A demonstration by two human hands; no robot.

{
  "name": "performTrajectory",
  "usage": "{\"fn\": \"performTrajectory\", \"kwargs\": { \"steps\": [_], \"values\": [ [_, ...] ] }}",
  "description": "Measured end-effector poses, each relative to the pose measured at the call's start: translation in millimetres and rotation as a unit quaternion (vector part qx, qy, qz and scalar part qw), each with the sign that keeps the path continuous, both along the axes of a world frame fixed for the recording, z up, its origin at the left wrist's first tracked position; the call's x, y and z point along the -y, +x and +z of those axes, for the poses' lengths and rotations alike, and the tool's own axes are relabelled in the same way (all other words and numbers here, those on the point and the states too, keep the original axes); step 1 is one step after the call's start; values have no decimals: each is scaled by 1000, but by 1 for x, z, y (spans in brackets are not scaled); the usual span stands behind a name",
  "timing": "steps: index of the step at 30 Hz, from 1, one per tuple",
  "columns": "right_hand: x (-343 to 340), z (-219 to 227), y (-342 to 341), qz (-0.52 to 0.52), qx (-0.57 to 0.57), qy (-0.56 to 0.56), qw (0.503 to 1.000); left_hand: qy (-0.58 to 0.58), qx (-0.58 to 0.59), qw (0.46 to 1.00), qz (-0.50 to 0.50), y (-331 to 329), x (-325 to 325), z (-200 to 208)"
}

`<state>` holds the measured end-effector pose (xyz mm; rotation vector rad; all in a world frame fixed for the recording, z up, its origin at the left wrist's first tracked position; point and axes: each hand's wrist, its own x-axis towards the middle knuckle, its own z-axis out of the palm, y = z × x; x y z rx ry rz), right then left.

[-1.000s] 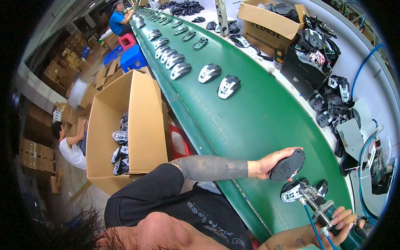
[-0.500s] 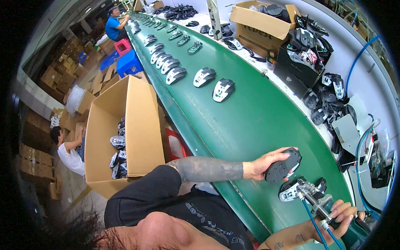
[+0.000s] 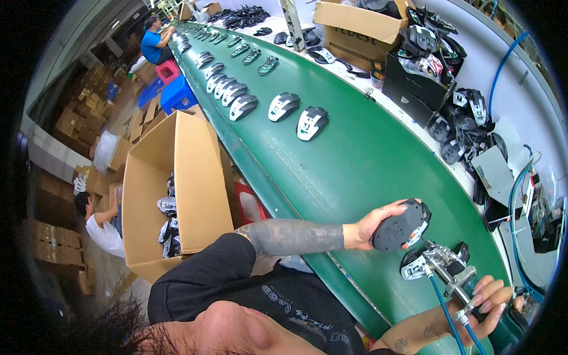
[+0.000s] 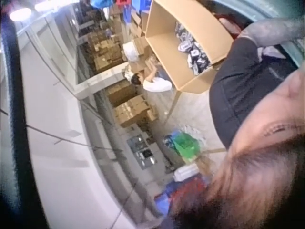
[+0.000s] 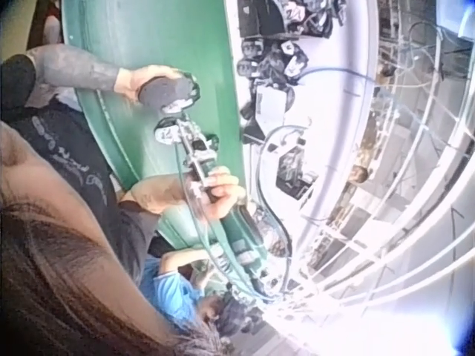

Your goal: The person places mouse shells onto mouse circuit boards on a conveyor belt, then picks up the mice and fastens screws into their undersides using a pneumatic screwdriver.

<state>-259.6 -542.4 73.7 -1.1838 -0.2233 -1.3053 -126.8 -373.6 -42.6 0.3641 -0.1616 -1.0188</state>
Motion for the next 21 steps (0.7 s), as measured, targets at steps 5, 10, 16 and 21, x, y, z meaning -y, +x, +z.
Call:
{"fn": "performTrajectory", "kwargs": {
  "steps": [5,10,16,21],
  "values": [
    [22,0,-4,210,38,46,976,15,-16,1000,-17,3,1,1],
    [-8,22,15,131,11,22,991,-8,3,1000,-14,7,3,-1],
    [-6,20,8,123,41,25,991,-20,13,999,-46,-4,11,-3],
    [-2,20,8,122,40,29,991,-3,39,999,-30,-3,10,5]
  ]
}}
